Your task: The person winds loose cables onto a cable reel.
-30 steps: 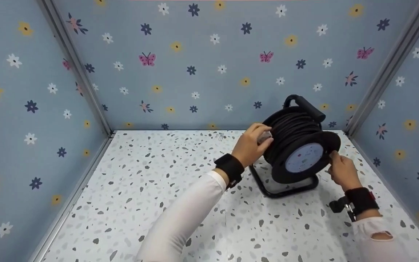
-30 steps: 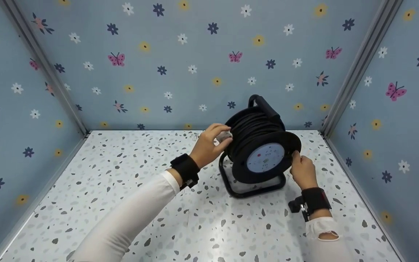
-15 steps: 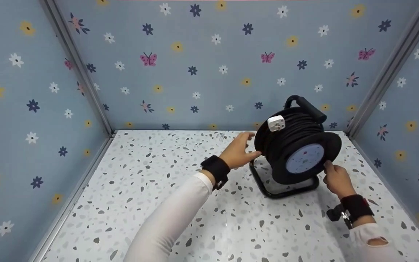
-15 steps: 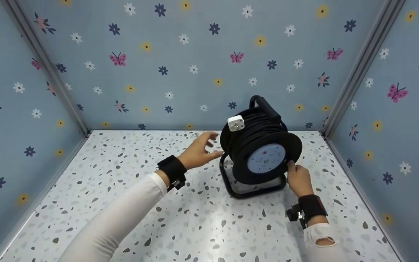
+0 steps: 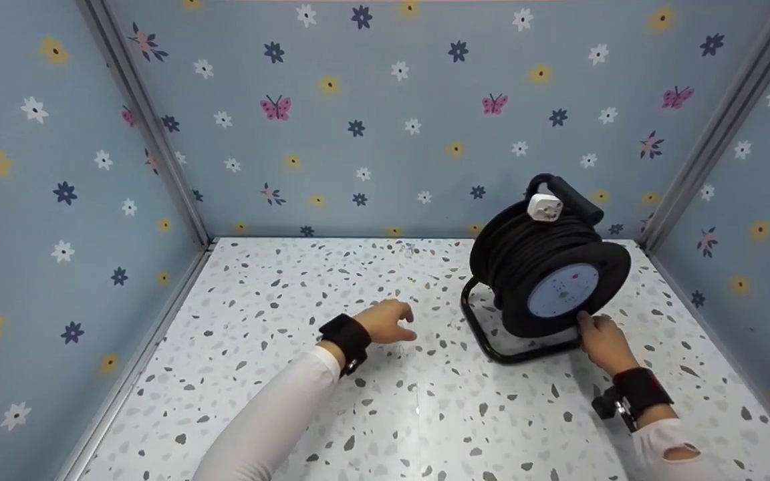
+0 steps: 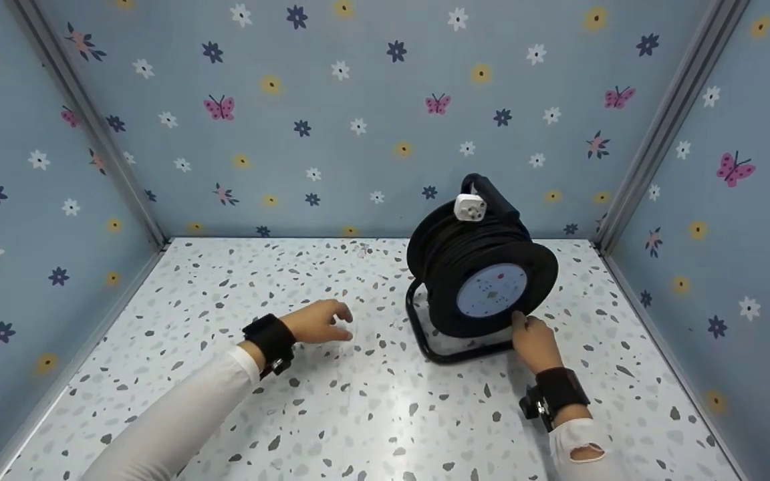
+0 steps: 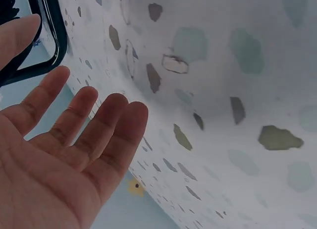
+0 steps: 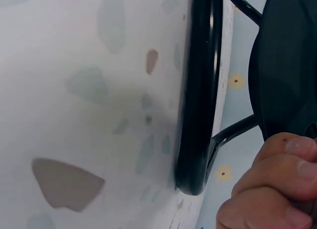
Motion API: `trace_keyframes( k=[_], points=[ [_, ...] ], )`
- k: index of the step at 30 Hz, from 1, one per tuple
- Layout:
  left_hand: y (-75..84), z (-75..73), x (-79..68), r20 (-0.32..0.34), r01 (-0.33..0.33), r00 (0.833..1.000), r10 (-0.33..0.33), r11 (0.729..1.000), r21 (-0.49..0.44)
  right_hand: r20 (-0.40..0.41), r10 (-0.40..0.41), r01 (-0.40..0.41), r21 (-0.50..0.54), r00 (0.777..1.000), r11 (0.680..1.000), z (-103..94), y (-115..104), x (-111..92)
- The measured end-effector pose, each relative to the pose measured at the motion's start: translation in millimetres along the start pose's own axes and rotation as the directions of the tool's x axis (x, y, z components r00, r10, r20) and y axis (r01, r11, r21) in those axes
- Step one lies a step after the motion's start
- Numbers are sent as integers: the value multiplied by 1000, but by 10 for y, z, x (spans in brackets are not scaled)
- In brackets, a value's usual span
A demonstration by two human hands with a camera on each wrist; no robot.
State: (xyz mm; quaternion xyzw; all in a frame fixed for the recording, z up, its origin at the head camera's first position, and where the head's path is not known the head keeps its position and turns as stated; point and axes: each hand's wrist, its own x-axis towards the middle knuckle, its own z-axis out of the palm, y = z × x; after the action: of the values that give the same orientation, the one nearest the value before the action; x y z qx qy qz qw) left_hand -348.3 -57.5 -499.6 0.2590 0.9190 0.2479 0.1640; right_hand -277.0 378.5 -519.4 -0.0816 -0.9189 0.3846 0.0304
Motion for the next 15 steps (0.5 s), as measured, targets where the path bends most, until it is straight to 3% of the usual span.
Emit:
trace_keyframes(
  k=[6, 8, 10, 12, 15],
  points=[
    [-116, -21, -193, -99, -27, 995, 24, 999, -32, -15, 26, -27, -76, 1000, 997, -32, -63, -57],
    [-119, -27, -269, -149, -31, 988, 29, 999, -14, -86, 42, -53, -129, 995, 990, -53, -139, -117],
    [-114, -38, -347, -207, -30, 978, 33, 999, 16, -226, 26, -63, -157, 974, 986, -58, -263, -201],
    [-106, -47, -419, -282, -28, 958, 45, 998, 63, -407, -43, -24, -156, 913, 987, -30, -431, -296],
    [-103, -46, -505, -404, -21, 911, 80, 989, 147, -597, -241, 188, -150, 765, 971, 92, -733, -437]
  ],
)
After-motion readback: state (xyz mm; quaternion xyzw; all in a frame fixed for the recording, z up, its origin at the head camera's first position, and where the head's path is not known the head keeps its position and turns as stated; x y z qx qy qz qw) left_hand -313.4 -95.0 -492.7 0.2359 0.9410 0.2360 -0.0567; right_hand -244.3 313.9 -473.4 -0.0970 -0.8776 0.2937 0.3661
